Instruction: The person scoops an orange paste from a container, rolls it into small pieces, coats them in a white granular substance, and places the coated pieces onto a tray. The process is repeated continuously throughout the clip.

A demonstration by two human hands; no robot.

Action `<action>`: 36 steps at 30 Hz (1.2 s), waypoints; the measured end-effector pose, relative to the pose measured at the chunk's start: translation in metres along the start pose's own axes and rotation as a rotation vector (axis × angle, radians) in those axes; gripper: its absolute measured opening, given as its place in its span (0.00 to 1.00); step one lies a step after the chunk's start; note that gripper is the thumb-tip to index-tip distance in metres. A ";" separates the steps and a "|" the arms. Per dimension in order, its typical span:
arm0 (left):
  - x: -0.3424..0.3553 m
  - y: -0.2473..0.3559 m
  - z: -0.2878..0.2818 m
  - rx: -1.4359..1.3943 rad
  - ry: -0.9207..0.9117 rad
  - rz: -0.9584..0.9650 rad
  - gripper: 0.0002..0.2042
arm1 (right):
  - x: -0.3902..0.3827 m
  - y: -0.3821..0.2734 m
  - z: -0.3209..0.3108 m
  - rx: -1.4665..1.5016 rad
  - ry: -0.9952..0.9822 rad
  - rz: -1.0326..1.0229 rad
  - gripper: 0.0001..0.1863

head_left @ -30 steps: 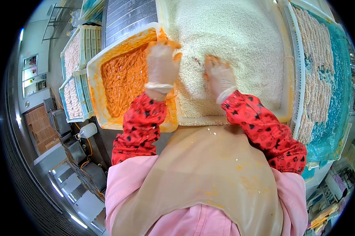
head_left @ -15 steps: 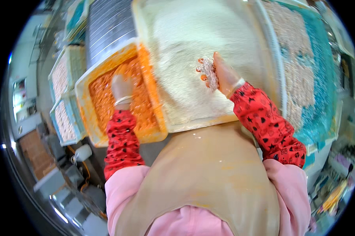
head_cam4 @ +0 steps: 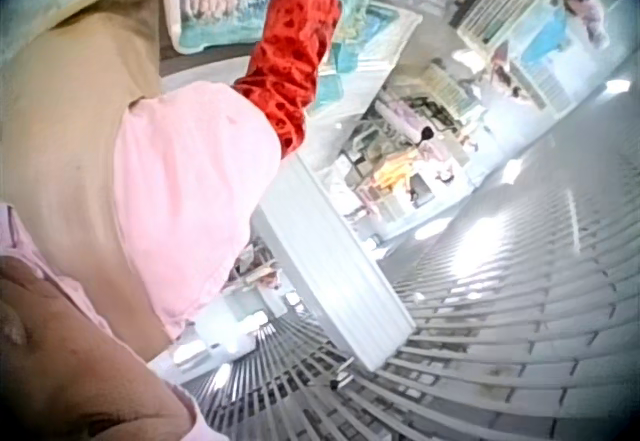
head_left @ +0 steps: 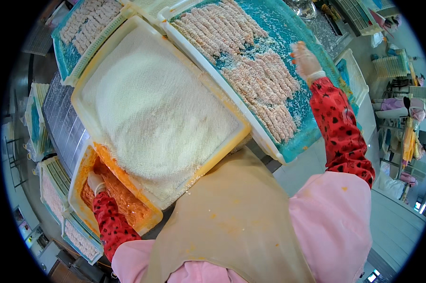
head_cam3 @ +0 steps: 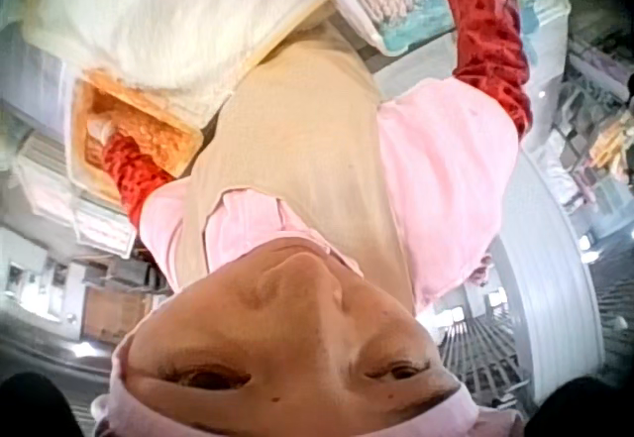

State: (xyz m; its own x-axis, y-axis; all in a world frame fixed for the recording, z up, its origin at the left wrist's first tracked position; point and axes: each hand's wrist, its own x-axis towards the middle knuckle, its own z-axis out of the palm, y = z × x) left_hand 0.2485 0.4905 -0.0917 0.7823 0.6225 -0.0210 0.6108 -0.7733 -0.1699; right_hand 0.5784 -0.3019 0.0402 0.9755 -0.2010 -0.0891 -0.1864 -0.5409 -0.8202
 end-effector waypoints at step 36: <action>-0.110 0.222 -0.207 -1.716 -0.740 -0.084 0.23 | -0.131 -0.064 0.292 -0.725 -0.969 -0.774 0.11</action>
State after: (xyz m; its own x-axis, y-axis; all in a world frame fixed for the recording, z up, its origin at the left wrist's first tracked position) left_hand 0.3231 0.2257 0.0771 0.8298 0.2160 -0.5146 0.4491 0.2888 0.8455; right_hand 0.4964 -0.0028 -0.0603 0.4954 0.7966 -0.3464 0.6889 -0.6032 -0.4021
